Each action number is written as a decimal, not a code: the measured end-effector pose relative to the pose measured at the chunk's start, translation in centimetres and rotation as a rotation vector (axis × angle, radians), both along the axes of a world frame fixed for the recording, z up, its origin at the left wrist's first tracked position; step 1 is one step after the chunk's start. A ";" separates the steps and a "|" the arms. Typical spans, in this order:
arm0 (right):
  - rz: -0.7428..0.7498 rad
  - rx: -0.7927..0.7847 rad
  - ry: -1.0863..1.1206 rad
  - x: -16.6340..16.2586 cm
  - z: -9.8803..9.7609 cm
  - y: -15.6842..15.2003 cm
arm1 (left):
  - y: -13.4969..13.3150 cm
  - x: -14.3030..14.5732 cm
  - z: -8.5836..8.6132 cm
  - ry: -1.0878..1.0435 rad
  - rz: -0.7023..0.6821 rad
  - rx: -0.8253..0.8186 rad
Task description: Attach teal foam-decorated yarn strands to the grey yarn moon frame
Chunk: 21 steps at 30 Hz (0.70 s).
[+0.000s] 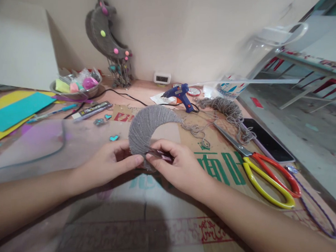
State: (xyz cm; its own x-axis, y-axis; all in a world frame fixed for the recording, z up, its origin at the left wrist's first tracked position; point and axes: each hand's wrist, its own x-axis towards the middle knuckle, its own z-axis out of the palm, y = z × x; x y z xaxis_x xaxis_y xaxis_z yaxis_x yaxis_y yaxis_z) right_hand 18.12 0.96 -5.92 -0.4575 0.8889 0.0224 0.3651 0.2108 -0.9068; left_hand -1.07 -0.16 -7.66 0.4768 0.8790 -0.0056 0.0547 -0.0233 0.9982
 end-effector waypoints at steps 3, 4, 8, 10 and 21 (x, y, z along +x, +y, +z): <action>0.012 0.020 0.002 -0.1 0.0 -0.2 | 0.1 0.1 0.1 -0.056 0.005 -0.024; 0.011 0.011 0.009 -0.1 0.0 -0.2 | 0.1 0.2 0.1 -0.061 0.004 -0.028; 0.013 -0.078 0.053 0.0 -0.2 -0.1 | 0.1 0.2 0.1 -0.103 -0.011 -0.021; 0.021 -0.108 0.082 0.1 -0.3 0.0 | 0.1 0.2 0.1 -0.110 -0.011 -0.001; 0.041 -0.178 0.205 0.0 -0.4 0.3 | 0.0 0.2 0.3 -0.136 -0.007 -0.007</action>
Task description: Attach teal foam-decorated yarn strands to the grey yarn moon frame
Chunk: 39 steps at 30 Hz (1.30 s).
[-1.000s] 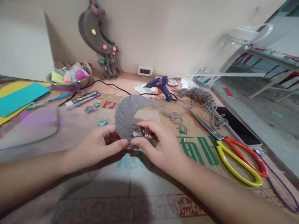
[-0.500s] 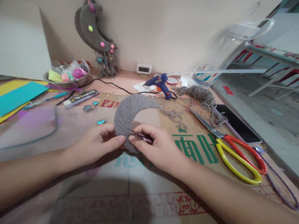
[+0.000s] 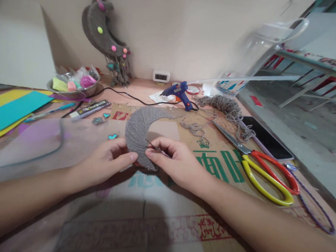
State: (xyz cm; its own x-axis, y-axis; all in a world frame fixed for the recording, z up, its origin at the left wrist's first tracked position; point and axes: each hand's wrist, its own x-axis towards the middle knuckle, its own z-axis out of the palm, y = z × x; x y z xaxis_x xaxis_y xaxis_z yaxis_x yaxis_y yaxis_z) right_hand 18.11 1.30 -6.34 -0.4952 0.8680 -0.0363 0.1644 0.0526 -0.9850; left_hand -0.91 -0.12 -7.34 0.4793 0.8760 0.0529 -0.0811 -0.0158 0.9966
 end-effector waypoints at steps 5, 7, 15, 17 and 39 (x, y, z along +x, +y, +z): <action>-0.001 0.001 0.042 0.0 0.1 0.0 | -0.1 0.1 0.1 0.001 -0.015 -0.026; -0.007 -0.007 0.063 0.1 0.0 0.0 | -0.1 0.2 0.0 -0.011 0.010 -0.043; 0.020 -0.014 0.030 0.1 0.0 0.1 | 0.0 0.1 -0.2 -0.006 0.012 -0.003; 0.019 -0.007 0.012 0.0 0.1 0.1 | 0.0 0.1 -0.3 -0.014 -0.011 0.005; 0.010 0.243 -0.157 0.3 0.2 -0.3 | 0.2 0.0 0.0 0.028 0.028 -0.044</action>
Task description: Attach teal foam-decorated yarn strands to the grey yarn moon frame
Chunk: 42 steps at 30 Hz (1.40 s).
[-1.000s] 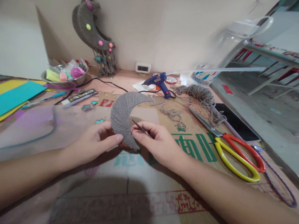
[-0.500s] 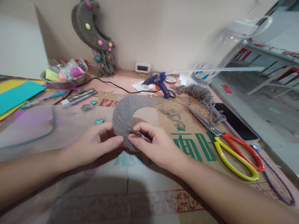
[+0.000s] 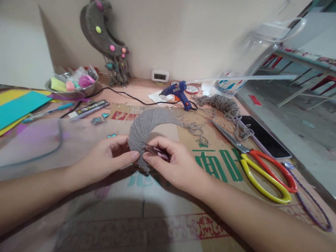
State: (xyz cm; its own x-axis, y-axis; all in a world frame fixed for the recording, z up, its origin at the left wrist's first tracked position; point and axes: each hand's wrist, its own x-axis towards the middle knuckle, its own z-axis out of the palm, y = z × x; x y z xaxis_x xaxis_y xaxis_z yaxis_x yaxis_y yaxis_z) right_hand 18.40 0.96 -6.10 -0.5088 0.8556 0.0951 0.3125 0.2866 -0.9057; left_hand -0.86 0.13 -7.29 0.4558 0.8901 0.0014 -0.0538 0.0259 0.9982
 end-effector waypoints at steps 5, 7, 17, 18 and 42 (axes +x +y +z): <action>-0.060 0.536 -0.198 1.1 0.1 0.3 | -0.1 -0.1 0.0 0.053 0.085 -0.021; -0.042 0.710 -0.306 1.5 0.1 0.5 | -0.1 -0.1 -0.2 0.062 0.105 -0.018; -0.083 1.057 -0.484 1.6 -0.2 0.6 | 0.0 0.2 0.0 -0.029 0.133 0.025; -0.080 1.058 -0.488 1.6 -0.1 0.5 | 0.0 0.2 0.1 -0.027 0.135 0.030; -0.072 1.018 -0.509 1.3 -0.1 0.7 | 0.0 0.1 0.2 0.061 0.153 0.064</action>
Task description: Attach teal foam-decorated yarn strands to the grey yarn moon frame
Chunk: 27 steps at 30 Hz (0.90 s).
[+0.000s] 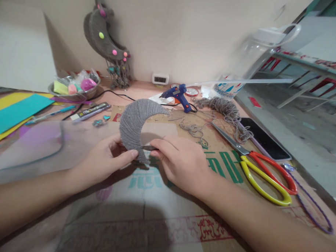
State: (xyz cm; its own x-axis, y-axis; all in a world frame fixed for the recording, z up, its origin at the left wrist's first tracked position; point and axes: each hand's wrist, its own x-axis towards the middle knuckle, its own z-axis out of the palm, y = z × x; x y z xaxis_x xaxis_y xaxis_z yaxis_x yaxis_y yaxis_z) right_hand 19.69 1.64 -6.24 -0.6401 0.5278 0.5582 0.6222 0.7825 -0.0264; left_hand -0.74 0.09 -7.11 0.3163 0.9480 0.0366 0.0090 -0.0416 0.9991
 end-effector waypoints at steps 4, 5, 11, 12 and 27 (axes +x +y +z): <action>0.004 0.011 -0.006 0.1 0.1 -0.2 | 0.0 0.0 0.0 -0.030 0.003 0.001; 0.004 0.016 -0.008 0.1 0.1 -0.2 | 0.0 0.1 0.0 -0.035 0.002 0.005; 0.000 0.064 -0.029 0.0 0.2 -0.2 | 0.0 0.1 -0.1 -0.051 -0.007 -0.012; 0.002 0.065 -0.032 0.1 0.2 -0.2 | 0.0 0.0 -0.1 -0.053 -0.008 -0.011; 0.009 -0.029 0.012 0.1 0.0 -0.1 | 0.0 0.0 -0.3 -0.035 -0.018 -0.011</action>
